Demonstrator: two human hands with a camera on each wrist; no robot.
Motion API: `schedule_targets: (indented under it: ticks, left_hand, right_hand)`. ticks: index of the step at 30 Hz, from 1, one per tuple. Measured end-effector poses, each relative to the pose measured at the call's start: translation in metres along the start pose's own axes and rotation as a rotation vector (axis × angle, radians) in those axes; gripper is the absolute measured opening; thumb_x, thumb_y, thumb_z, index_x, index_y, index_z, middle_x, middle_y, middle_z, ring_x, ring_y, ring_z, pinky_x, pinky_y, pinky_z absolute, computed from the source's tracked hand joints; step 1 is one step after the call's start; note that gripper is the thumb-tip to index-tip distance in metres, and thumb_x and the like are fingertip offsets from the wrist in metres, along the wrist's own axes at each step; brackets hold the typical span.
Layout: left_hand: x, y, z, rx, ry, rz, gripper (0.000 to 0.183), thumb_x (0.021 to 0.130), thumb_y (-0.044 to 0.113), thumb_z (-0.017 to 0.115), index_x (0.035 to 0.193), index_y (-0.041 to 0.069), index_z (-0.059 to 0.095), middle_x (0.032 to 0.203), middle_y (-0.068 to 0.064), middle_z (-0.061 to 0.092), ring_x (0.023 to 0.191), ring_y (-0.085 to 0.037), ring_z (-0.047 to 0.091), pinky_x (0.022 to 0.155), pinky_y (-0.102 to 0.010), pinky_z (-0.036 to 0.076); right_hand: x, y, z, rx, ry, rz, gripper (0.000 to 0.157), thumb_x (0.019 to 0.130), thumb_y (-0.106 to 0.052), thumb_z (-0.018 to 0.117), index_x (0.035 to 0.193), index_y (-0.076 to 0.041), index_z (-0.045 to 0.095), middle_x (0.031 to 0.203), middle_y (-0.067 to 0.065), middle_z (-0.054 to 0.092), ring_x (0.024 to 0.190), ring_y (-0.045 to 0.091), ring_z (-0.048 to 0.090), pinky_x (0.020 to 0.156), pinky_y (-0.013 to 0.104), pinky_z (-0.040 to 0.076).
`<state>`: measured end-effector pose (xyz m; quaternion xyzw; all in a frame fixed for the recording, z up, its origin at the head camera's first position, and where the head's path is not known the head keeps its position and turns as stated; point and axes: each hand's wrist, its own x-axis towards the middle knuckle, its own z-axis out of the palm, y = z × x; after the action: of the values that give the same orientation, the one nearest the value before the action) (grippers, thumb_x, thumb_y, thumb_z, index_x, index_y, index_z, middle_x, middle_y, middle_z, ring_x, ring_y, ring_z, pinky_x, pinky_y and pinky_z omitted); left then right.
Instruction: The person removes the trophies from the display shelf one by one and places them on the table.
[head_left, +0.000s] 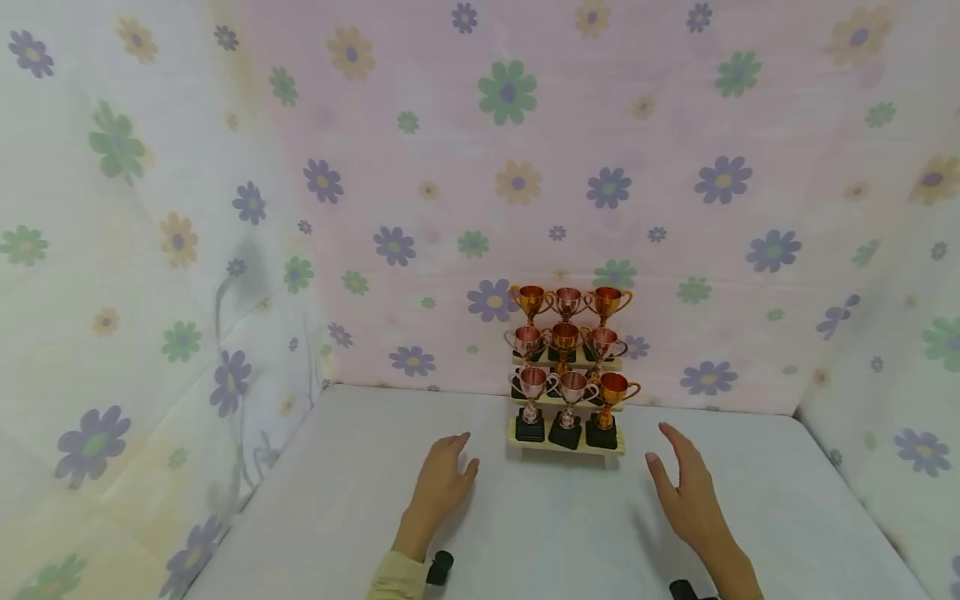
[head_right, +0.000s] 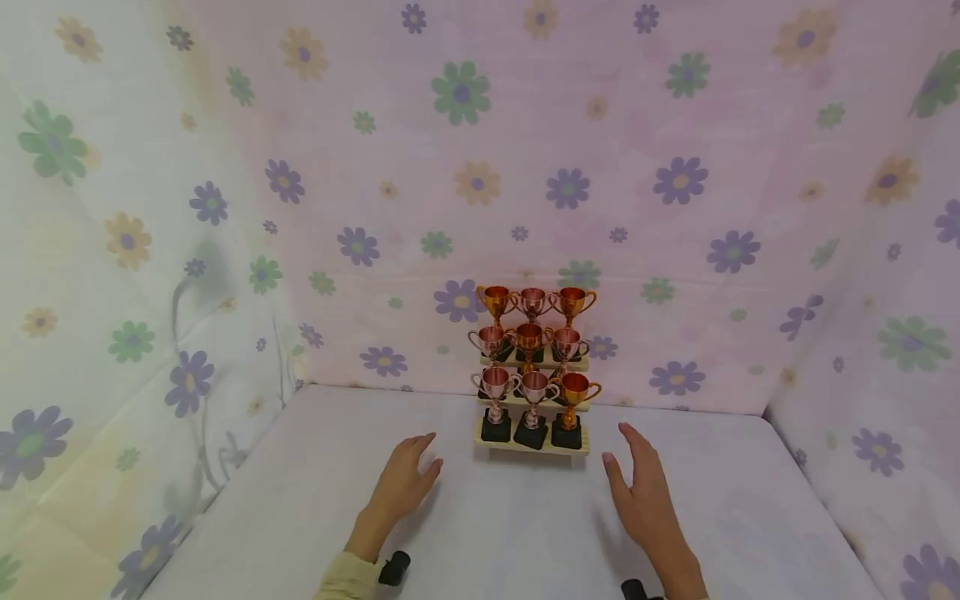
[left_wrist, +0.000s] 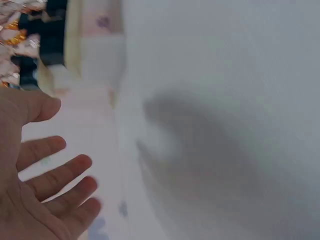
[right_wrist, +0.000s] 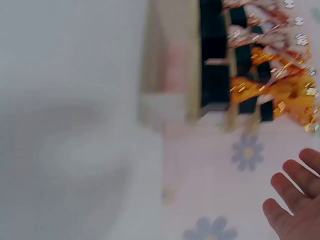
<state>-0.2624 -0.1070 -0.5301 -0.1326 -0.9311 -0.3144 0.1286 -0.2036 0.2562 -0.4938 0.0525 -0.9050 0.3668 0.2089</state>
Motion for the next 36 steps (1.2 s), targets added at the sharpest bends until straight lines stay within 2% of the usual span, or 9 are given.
schedule_targets:
  ticks: [3, 6, 12, 15, 18, 21, 23, 28, 36]
  left_hand:
    - [0.009, 0.012, 0.006, -0.270, 0.012, -0.082, 0.036, 0.096, 0.011, 0.066, 0.126, -0.009, 0.064, 0.114, -0.022, 0.070, 0.107, -0.038, 0.065, 0.091, -0.049, 0.058]
    - [0.021, 0.024, 0.010, -0.526, -0.029, -0.210, 0.034, 0.097, 0.010, 0.064, 0.122, -0.012, 0.064, 0.102, -0.020, 0.071, 0.095, -0.036, 0.069, 0.078, -0.038, 0.062]
    - [0.044, 0.036, 0.019, -0.823, -0.133, -0.457, 0.046, 0.099, 0.019, 0.065, 0.127, -0.016, 0.057, 0.111, -0.024, 0.067, 0.098, -0.032, 0.068, 0.083, -0.033, 0.063]
    - [0.049, 0.035, 0.025, -0.924, -0.151, -0.503, 0.048, 0.101, 0.019, 0.063, 0.128, -0.020, 0.055, 0.111, -0.023, 0.066, 0.097, -0.026, 0.068, 0.089, -0.037, 0.062]
    - [0.050, 0.032, 0.032, -1.058, -0.157, -0.533, 0.047, 0.102, 0.015, 0.061, 0.129, -0.023, 0.053, 0.113, -0.024, 0.067, 0.095, -0.021, 0.068, 0.095, -0.040, 0.059]
    - [0.050, 0.030, 0.039, -1.199, -0.127, -0.555, 0.044, 0.103, 0.008, 0.058, 0.131, -0.024, 0.050, 0.117, -0.027, 0.068, 0.092, -0.017, 0.067, 0.099, -0.041, 0.057]
    - [0.049, 0.030, 0.045, -1.280, -0.086, -0.582, 0.041, 0.101, 0.003, 0.059, 0.132, -0.024, 0.050, 0.117, -0.026, 0.068, 0.091, -0.015, 0.067, 0.100, -0.040, 0.057]
    - [0.048, 0.033, 0.058, -1.324, -0.004, -0.639, 0.042, 0.097, -0.003, 0.060, 0.134, -0.021, 0.051, 0.129, -0.032, 0.062, 0.096, -0.015, 0.067, 0.100, -0.038, 0.057]
    - [0.047, 0.033, 0.066, -1.305, 0.013, -0.662, 0.046, 0.099, 0.002, 0.063, 0.136, -0.020, 0.049, 0.135, -0.035, 0.056, 0.101, -0.018, 0.067, 0.098, -0.035, 0.057]
  right_hand:
    - [0.015, -0.016, -0.001, 0.113, 0.094, -0.018, 0.054, 0.102, -0.016, 0.062, 0.148, 0.004, 0.041, 0.149, 0.026, 0.045, 0.135, 0.045, 0.043, 0.109, 0.067, 0.038]
    - [0.035, -0.025, 0.002, 0.209, 0.091, 0.013, 0.060, 0.098, -0.013, 0.068, 0.149, 0.001, 0.041, 0.151, 0.022, 0.045, 0.135, 0.039, 0.044, 0.112, 0.062, 0.039]
    - [0.074, -0.020, 0.017, 0.382, 0.006, 0.037, 0.070, 0.092, -0.007, 0.075, 0.151, -0.001, 0.038, 0.150, 0.021, 0.043, 0.130, 0.036, 0.047, 0.111, 0.058, 0.043]
    - [0.086, -0.013, 0.026, 0.437, -0.028, 0.016, 0.072, 0.090, -0.004, 0.077, 0.150, 0.000, 0.039, 0.146, 0.021, 0.046, 0.123, 0.025, 0.052, 0.108, 0.049, 0.049]
    - [0.092, -0.010, 0.031, 0.481, -0.039, 0.011, 0.070, 0.089, -0.004, 0.078, 0.148, 0.001, 0.041, 0.142, 0.020, 0.050, 0.113, 0.009, 0.055, 0.102, 0.030, 0.055]
    - [0.097, -0.010, 0.033, 0.521, -0.019, 0.008, 0.064, 0.089, -0.002, 0.077, 0.144, 0.003, 0.044, 0.137, 0.022, 0.053, 0.104, 0.000, 0.056, 0.092, 0.013, 0.053]
    - [0.098, -0.014, 0.032, 0.536, -0.004, 0.009, 0.059, 0.090, -0.001, 0.076, 0.141, 0.006, 0.047, 0.134, 0.024, 0.055, 0.100, -0.002, 0.057, 0.088, 0.009, 0.052]
    - [0.099, -0.011, 0.031, 0.526, 0.025, 0.044, 0.048, 0.090, -0.005, 0.078, 0.131, 0.005, 0.055, 0.122, 0.020, 0.063, 0.094, 0.004, 0.059, 0.085, 0.011, 0.054]
    - [0.089, -0.002, 0.027, 0.529, 0.098, 0.036, 0.043, 0.087, -0.006, 0.081, 0.124, 0.002, 0.062, 0.107, -0.008, 0.065, 0.089, 0.006, 0.061, 0.081, 0.013, 0.057]
